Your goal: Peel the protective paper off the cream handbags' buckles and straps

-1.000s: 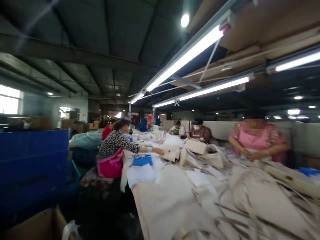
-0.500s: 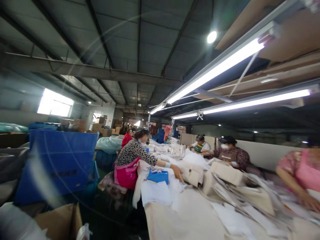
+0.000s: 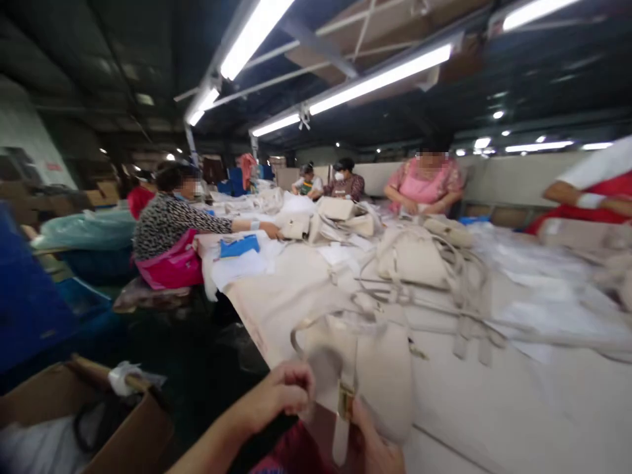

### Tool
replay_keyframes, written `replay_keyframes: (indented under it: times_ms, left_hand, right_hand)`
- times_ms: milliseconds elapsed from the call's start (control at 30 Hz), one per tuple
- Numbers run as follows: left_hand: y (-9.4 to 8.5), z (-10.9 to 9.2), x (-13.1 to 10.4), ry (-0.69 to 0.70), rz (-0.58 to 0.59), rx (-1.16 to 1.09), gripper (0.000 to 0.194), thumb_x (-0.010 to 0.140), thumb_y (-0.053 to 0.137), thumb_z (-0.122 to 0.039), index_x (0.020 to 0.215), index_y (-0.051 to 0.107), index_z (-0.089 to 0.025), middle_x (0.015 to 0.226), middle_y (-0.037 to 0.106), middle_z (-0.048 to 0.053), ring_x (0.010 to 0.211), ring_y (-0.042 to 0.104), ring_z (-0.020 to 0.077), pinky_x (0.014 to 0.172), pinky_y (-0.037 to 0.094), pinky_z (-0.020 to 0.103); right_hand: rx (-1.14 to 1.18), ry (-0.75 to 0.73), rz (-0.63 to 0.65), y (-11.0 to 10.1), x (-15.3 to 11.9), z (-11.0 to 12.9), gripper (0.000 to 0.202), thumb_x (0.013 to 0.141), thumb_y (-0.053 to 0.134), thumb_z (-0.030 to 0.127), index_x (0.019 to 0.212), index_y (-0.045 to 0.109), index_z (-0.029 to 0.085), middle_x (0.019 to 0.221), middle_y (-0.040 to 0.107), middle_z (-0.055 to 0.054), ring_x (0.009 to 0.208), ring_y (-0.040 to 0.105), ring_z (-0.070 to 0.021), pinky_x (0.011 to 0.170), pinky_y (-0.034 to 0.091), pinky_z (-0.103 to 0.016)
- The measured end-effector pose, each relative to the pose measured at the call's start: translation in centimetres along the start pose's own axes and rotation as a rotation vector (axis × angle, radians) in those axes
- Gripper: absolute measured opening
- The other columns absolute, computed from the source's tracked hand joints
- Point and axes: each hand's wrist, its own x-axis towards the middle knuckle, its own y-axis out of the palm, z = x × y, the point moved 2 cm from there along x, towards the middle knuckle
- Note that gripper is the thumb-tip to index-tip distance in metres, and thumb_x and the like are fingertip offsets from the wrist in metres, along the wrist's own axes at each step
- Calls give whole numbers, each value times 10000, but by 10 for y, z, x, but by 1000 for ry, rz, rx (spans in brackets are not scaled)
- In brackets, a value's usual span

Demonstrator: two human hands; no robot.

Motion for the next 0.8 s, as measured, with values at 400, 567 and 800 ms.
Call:
replay_keyframes:
  times_ms: [400,567,800]
  left_hand:
    - [-116,77,-106,-374,-302,1244,183,752,420,-111,745,564,-223,785,628,15,820,590,212,723,386,293]
    - [-97,69,-84,-84,-270,1018,348,765,438,-106,1041,588,-256,1067,670,36,957,625,208,863,474,319]
    - [-56,6,-14,392,-326,800,697,832,629,-320,1456,329,-247,1572,254,125,1428,262,318,1167,236,515]
  right_hand:
    - [669,236,50,4,-12,24,182,566,835,207,698,710,198,832,773,1,866,725,-230,796,614,-300]
    - [616,202,105,-1,-10,49,212,577,838,257,740,721,189,870,772,-34,904,718,-268,800,612,-362]
    - [577,-135,57,-9,24,175,307,602,839,324,845,704,194,876,752,-20,771,703,-207,678,625,-327]
